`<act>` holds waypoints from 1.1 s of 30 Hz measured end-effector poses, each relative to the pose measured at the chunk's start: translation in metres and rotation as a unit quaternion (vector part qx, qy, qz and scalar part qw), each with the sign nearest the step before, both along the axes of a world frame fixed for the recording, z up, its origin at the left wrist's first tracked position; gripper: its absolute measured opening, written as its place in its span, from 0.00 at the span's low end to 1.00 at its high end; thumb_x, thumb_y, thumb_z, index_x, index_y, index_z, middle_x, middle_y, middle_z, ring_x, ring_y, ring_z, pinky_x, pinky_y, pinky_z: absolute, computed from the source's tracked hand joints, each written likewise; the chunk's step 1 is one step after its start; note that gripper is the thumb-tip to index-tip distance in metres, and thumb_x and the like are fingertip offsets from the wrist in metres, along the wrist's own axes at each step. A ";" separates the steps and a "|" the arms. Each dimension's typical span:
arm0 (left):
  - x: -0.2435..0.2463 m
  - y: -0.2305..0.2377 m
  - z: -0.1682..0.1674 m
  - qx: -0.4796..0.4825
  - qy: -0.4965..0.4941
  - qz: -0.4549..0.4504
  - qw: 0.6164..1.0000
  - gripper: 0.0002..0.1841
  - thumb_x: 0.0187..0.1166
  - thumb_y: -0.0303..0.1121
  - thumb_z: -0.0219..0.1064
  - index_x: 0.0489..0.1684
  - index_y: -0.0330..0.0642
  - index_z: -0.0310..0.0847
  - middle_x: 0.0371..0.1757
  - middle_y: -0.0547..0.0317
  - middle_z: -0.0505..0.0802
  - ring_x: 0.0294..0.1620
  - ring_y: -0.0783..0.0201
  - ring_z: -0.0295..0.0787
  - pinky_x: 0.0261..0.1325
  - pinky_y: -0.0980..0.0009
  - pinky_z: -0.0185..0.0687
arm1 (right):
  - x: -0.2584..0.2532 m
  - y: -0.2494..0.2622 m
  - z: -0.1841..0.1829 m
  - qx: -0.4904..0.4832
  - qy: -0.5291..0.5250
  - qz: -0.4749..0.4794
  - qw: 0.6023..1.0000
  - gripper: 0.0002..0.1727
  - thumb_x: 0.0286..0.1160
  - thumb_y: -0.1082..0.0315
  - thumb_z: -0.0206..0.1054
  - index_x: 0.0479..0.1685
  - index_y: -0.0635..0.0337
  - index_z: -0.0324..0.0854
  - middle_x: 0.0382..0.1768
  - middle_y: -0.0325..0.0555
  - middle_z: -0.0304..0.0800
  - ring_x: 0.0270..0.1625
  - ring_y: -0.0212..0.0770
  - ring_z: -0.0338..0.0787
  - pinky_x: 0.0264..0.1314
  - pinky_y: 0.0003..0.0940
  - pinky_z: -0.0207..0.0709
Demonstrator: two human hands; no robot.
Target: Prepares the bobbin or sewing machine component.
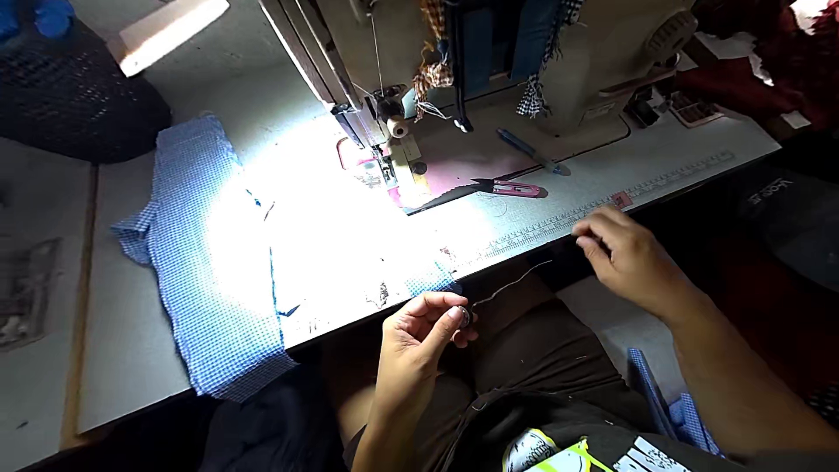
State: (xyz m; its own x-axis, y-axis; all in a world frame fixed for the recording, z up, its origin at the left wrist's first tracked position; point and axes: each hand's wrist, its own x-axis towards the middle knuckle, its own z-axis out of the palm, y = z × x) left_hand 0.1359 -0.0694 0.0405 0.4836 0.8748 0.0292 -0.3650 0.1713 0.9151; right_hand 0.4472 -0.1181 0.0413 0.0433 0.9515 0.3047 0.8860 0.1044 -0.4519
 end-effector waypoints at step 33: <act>-0.020 0.022 0.016 0.079 0.073 0.071 0.992 0.08 0.79 0.17 0.64 0.52 0.28 0.82 0.37 0.53 0.95 0.35 0.64 0.95 0.43 0.70 0.93 | -0.054 0.096 -0.002 -0.010 -0.102 -0.053 0.993 0.16 0.83 0.62 0.67 0.63 0.57 0.86 0.51 0.64 0.86 0.44 0.67 0.90 0.40 0.65 0.82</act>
State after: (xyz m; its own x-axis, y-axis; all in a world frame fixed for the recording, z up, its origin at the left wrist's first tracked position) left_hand 0.1158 -0.0470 0.0561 0.3646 0.9247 0.1094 -0.2366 -0.0216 0.9714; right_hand 0.3935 -0.0224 0.0390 0.0819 0.9510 0.2980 0.9649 -0.0007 -0.2627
